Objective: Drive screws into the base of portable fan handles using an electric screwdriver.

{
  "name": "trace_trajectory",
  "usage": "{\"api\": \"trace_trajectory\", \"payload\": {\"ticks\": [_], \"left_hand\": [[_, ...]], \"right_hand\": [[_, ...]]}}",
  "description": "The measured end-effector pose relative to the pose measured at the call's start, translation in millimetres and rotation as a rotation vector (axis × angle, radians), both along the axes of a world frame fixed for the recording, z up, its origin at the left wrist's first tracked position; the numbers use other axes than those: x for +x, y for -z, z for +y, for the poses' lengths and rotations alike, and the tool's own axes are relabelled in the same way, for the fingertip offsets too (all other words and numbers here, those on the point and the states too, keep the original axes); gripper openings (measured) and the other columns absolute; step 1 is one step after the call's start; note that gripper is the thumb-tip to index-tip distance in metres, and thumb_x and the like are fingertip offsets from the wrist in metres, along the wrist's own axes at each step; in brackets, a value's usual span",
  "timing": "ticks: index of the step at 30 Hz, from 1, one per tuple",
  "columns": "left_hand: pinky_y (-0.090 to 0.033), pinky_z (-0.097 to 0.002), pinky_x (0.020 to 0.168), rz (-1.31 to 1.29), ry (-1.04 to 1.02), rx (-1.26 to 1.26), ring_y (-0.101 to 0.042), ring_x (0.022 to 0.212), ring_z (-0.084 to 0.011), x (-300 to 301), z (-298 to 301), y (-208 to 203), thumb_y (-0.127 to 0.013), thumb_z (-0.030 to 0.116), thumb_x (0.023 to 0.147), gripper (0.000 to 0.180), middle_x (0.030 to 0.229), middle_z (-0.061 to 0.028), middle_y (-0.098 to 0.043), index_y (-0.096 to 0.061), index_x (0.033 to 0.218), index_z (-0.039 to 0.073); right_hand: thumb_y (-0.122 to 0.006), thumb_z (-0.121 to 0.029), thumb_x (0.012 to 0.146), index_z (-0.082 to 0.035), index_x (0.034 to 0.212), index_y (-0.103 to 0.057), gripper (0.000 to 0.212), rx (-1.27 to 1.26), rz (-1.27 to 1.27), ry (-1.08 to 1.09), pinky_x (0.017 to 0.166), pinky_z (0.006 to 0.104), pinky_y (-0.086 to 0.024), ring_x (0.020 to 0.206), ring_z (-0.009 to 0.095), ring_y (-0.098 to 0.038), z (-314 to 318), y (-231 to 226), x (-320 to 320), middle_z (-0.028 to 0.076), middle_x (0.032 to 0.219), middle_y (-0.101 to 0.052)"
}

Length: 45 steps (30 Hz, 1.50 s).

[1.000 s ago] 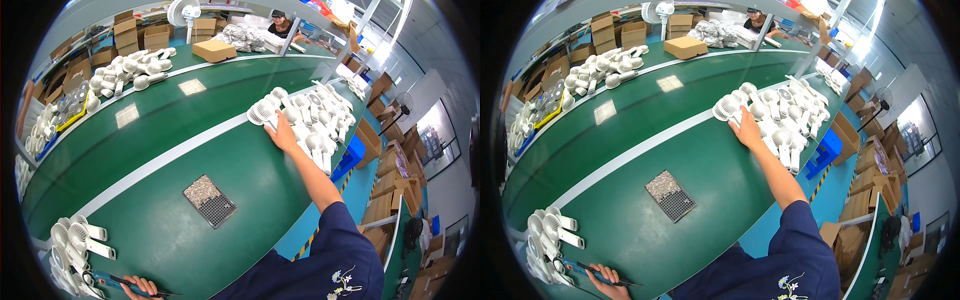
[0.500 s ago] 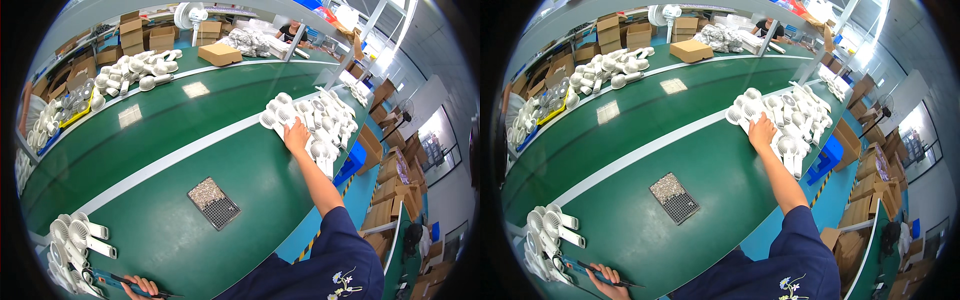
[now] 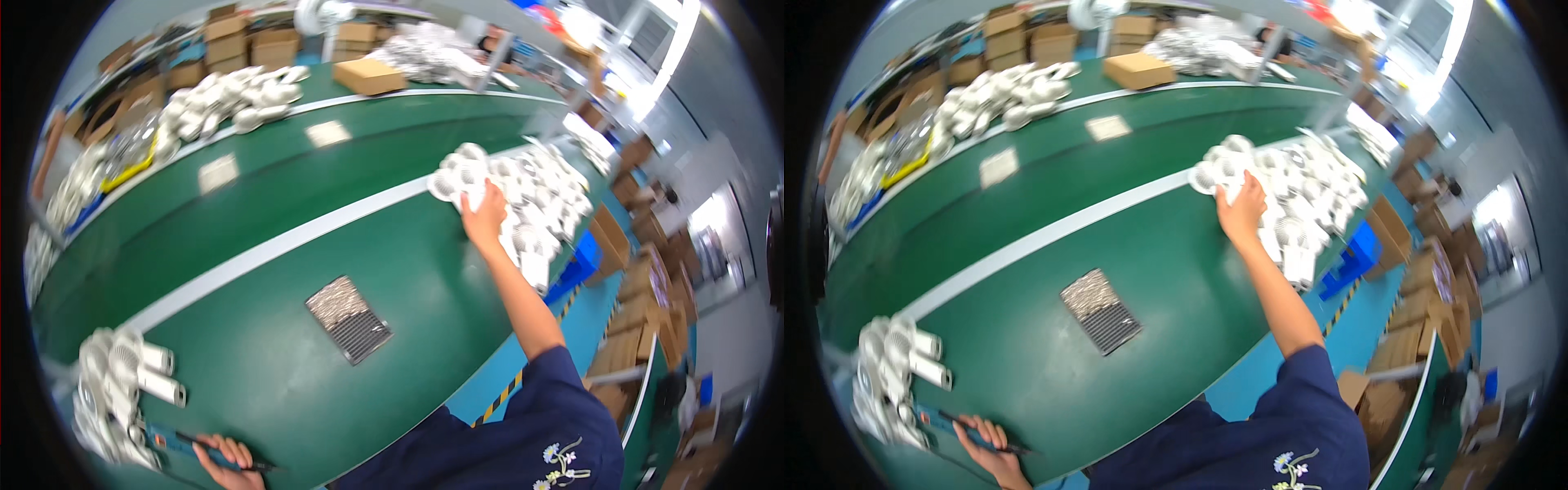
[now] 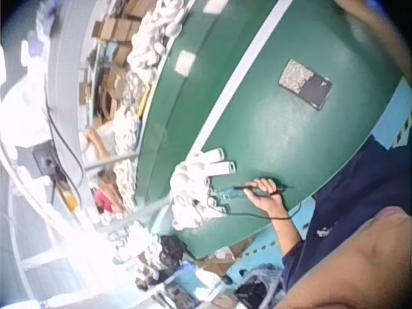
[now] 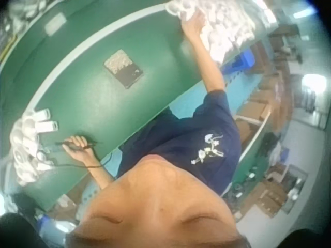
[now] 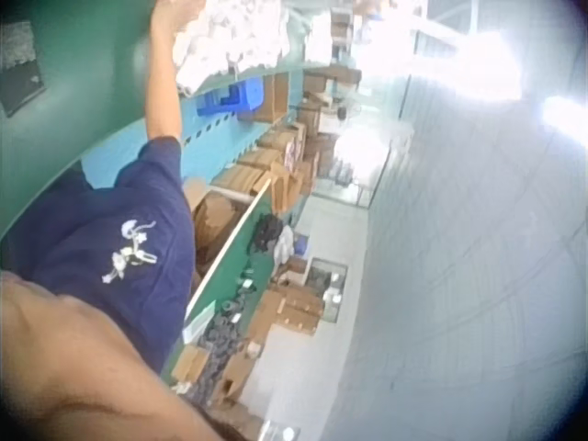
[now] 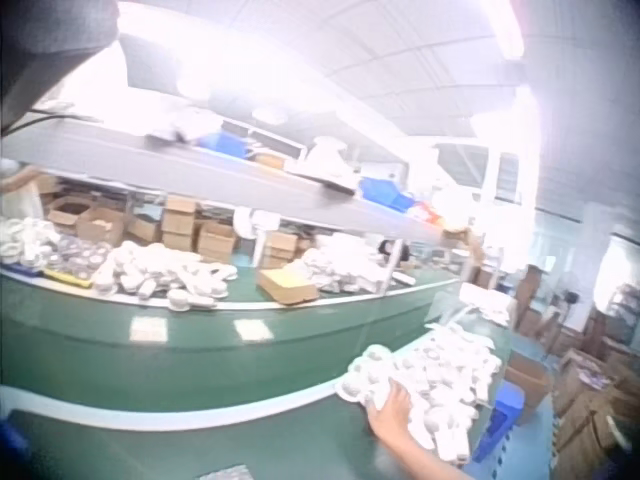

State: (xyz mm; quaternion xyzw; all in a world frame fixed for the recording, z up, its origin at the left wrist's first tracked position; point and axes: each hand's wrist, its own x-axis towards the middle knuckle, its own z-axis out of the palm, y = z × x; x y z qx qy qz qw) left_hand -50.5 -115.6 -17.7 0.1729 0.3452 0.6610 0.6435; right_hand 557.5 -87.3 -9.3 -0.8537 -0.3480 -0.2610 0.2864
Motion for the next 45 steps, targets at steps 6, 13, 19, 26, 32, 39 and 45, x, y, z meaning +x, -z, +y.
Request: {"api": "trace_trajectory", "payload": {"ticks": [6, 13, 19, 26, 32, 39, 45], "left_hand": [[-0.041, -0.0272, 0.048, 0.52, 0.31, -0.166, -0.05, 0.05, -0.0128, 51, -9, -57, -0.069, 0.019, 0.087, 0.021, 0.063, -0.0009, -0.051, -0.056, 0.09, 0.003], [-0.05, -0.0428, 0.057, 1.481, 0.503, 0.435, -0.063, 0.065, -0.0409, 81, -11, -103, -0.072, 0.017, 0.084, 0.06, 0.076, -0.0168, -0.064, -0.04, 0.132, 0.006], [-0.054, -0.0447, 0.072, 1.181, 0.591, 0.575, -0.064, 0.091, -0.0404, 80, -32, -120, -0.064, 0.011, 0.088, 0.058, 0.116, -0.0239, -0.057, -0.033, 0.137, 0.005], [-0.05, -0.04, 0.082, 1.228, 0.509, 0.928, -0.061, 0.097, -0.0342, 57, 11, -103, -0.067, 0.019, 0.087, 0.029, 0.108, -0.0155, -0.062, -0.059, 0.109, 0.002], [-0.014, -0.0577, 0.115, 2.44, -0.038, 0.513, -0.019, 0.146, -0.0342, -6, 140, -38, -0.055, 0.041, 0.093, 0.057, 0.156, -0.0098, -0.03, -0.046, 0.141, 0.011], [-0.003, -0.0582, 0.118, 2.29, 0.294, 0.692, -0.035, 0.139, -0.0317, 16, 122, -30, -0.058, 0.024, 0.089, 0.046, 0.131, -0.0132, -0.058, -0.055, 0.126, -0.003], [-0.01, -0.0548, 0.116, 2.347, 0.14, 0.712, -0.019, 0.145, -0.0407, 22, 117, -38, -0.057, 0.01, 0.069, 0.068, 0.155, -0.0171, -0.028, -0.046, 0.136, 0.001]], "right_hand": [[-0.056, 0.001, 0.088, 0.002, 0.085, -0.062, 0.007, 0.057, 0.833, -1.257, 0.057, 0.0275, -0.052, 0.06, 0.017, -0.063, -114, -58, -229, 0.01, 0.076, -0.066], [-0.062, 0.001, 0.083, 0.008, 0.137, -0.037, 0.06, -0.09, 1.62, -1.648, 0.099, 0.0389, -0.046, 0.116, 0.029, -0.056, -152, -75, -380, 0.019, 0.133, -0.048], [-0.066, -0.039, 0.089, -0.001, 0.15, -0.011, 0.091, 0.316, 1.632, -1.385, 0.107, 0.0456, -0.036, 0.136, 0.031, -0.034, -105, -59, -382, 0.02, 0.152, -0.017], [-0.058, -0.053, 0.092, -0.01, 0.136, -0.03, 0.067, 0.653, 1.582, -1.522, 0.094, 0.0486, -0.049, 0.112, 0.039, -0.058, -77, -34, -375, 0.016, 0.119, -0.059], [-0.047, -0.056, 0.097, -0.016, 0.135, -0.033, 0.057, 1.11, 1.544, -1.392, 0.053, 0.0331, -0.05, 0.057, 0.014, -0.052, -77, -52, -325, -0.001, 0.076, -0.047], [-0.056, -0.042, 0.096, -0.008, 0.129, -0.041, 0.049, 1.036, 1.551, -1.309, 0.062, 0.0375, -0.051, 0.06, 0.018, -0.055, -89, -40, -308, 0.006, 0.075, -0.051], [-0.057, -0.038, 0.096, -0.006, 0.128, -0.041, 0.047, 1.013, 1.588, -1.195, 0.064, 0.0379, -0.051, 0.062, 0.017, -0.056, -99, -33, -289, 0.006, 0.076, -0.052]]}}
